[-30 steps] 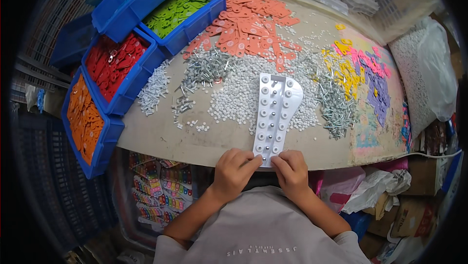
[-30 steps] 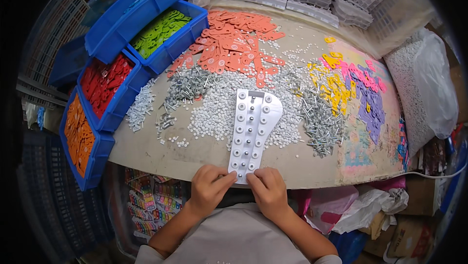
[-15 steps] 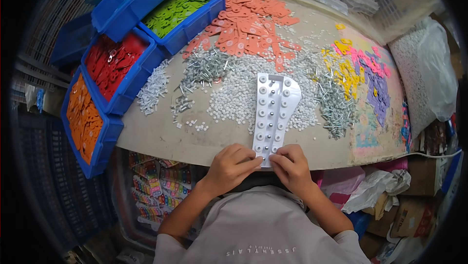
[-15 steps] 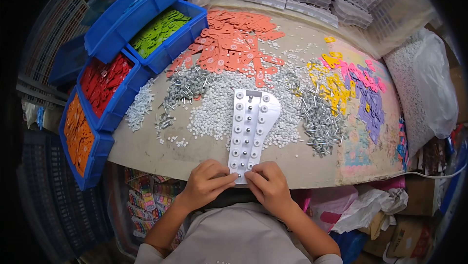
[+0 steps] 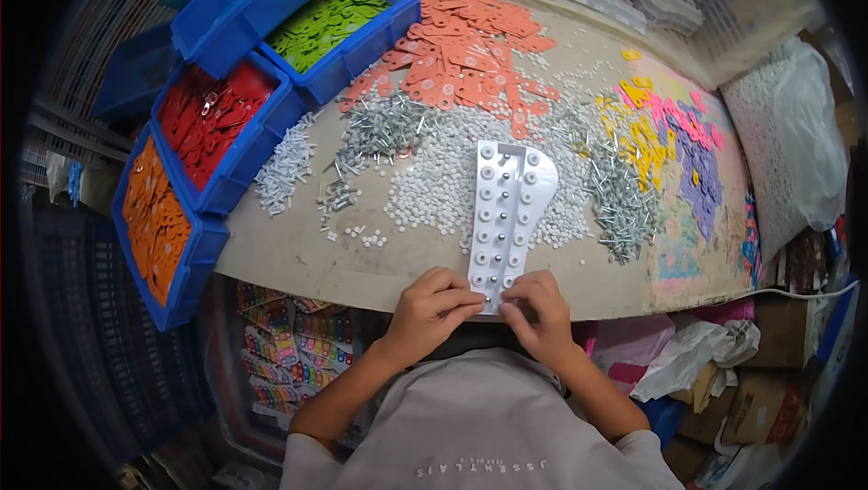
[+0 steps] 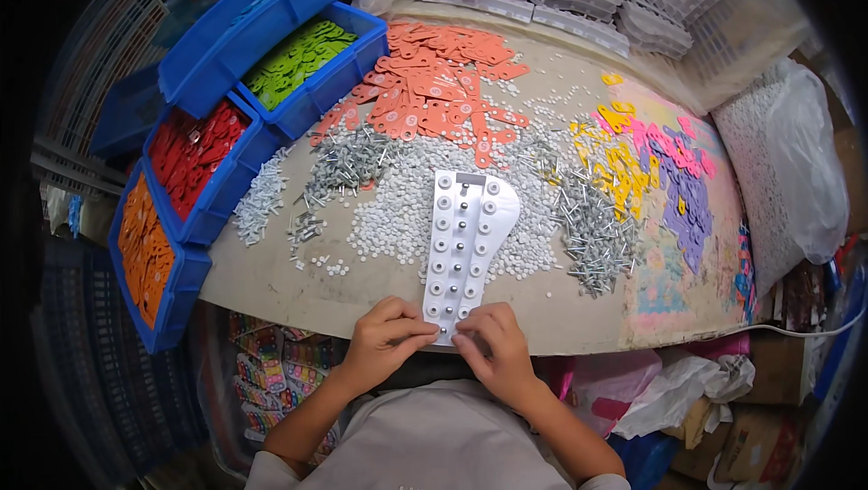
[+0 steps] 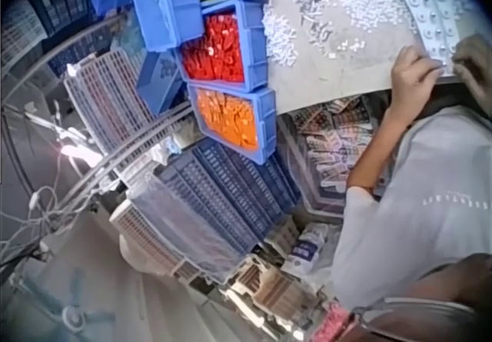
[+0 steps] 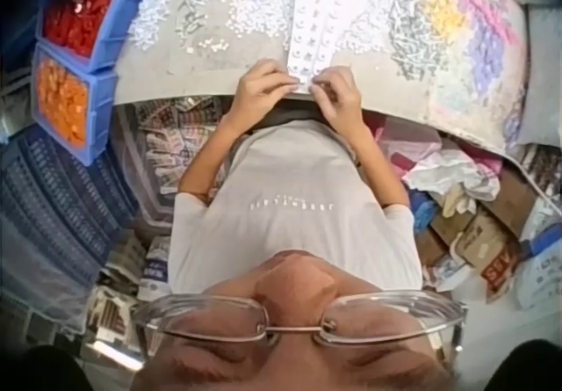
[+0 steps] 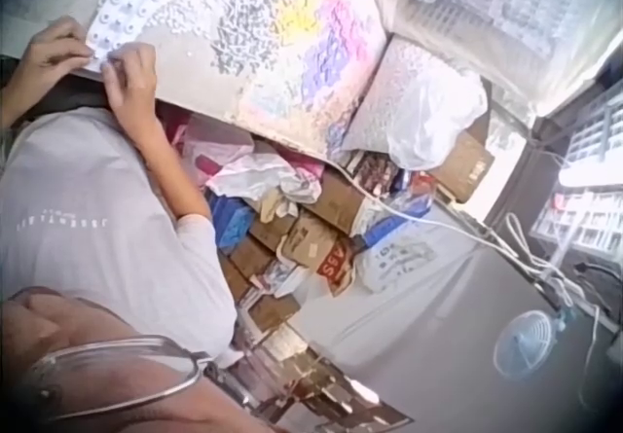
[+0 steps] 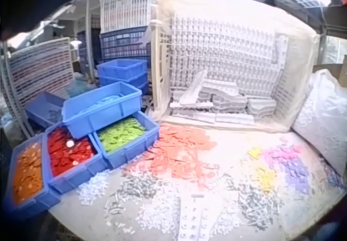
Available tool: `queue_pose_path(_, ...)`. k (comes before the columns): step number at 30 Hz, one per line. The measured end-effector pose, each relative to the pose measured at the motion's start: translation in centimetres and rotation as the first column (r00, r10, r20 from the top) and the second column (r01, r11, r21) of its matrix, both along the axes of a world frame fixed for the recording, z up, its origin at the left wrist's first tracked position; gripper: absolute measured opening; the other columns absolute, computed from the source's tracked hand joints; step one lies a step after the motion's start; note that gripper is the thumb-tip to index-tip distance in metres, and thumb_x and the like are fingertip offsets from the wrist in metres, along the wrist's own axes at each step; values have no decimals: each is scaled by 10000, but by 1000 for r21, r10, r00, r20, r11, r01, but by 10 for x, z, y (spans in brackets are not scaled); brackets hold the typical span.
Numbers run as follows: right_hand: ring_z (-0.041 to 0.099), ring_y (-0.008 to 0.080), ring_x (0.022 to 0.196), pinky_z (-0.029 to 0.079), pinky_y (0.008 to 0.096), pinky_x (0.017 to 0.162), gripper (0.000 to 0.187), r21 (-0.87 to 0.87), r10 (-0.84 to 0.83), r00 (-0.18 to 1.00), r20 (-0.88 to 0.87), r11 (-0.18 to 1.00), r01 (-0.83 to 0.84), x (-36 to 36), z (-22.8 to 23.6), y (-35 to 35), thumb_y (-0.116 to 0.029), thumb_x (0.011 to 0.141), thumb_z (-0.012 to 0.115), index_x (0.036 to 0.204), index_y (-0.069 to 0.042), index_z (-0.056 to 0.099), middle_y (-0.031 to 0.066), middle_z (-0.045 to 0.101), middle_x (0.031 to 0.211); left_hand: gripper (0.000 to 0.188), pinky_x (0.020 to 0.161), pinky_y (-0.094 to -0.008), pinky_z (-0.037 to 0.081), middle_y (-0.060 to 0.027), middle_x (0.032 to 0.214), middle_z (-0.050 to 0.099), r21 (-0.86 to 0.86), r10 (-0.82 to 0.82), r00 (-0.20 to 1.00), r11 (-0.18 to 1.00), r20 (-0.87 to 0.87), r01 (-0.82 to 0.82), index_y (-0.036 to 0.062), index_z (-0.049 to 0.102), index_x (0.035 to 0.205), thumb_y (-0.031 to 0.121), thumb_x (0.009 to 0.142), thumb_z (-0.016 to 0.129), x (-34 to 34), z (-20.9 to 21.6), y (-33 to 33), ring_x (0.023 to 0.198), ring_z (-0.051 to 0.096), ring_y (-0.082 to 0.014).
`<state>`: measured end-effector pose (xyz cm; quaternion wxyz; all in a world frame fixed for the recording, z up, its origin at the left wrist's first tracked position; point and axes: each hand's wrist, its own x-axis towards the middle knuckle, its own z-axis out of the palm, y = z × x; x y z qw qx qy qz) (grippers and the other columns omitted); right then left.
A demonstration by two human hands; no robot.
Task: Assembling a colorful plastic toy xylophone by placing colored bars onto a white base.
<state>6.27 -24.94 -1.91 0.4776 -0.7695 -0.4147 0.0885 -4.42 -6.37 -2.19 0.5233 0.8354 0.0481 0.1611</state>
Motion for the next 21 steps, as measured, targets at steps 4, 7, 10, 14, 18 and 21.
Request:
queue_pose_path(4,603,129,769,487,252,657,88,38,-243,704,-667,933,359,-6,2,3,-17,947,628,1015,-6,574,72,623,937,136,662,-298,490,-67,882,641,-137,111,993,985,27,-106,7,727,903,-58,788,759,-6,-8,-5,779,611,-195)
queue_pose_path(7,590,95,619,461,220,538,97,51,-220,696,-684,937,347,18,-6,9,-90,1006,577,1041,-1,561,66,636,878,117,651,-293,485,-79,873,642,-144,251,967,959,49,-242,-12,703,901,-68,806,742,-8,-12,-4,771,606,-196)
queue_pose_path(10,565,101,505,423,230,446,155,-25,-210,656,-725,960,280,39,2,19,-149,1030,553,1044,5,568,53,625,780,107,687,-334,483,-90,852,643,-9,367,929,930,56,-367,-2,684,912,-41,822,727,-9,-13,9,785,605,-243)
queue_pose_path(14,522,78,493,371,217,429,202,-136,-214,558,-802,974,178,56,11,25,-204,1041,555,995,-9,585,11,578,696,146,788,-375,468,-98,921,632,345,373,926,863,56,-369,19,687,952,-23,816,719,-8,-16,20,862,593,-290)
queue_pose_path(18,427,51,468,321,215,432,241,-77,-127,496,-859,990,120,65,5,26,-211,1040,572,894,-21,594,-27,502,638,180,881,-413,425,-85,972,626,406,370,927,838,66,-364,45,697,985,23,809,727,-6,-10,14,948,576,-305)
queue_pose_path(21,403,41,474,310,215,440,265,-63,-103,406,-908,992,112,67,9,30,-214,1044,567,862,-23,593,-39,480,632,203,914,-426,403,-77,1028,617,435,317,947,848,44,-304,63,698,1023,58,822,729,-2,-12,16,1004,562,-296)
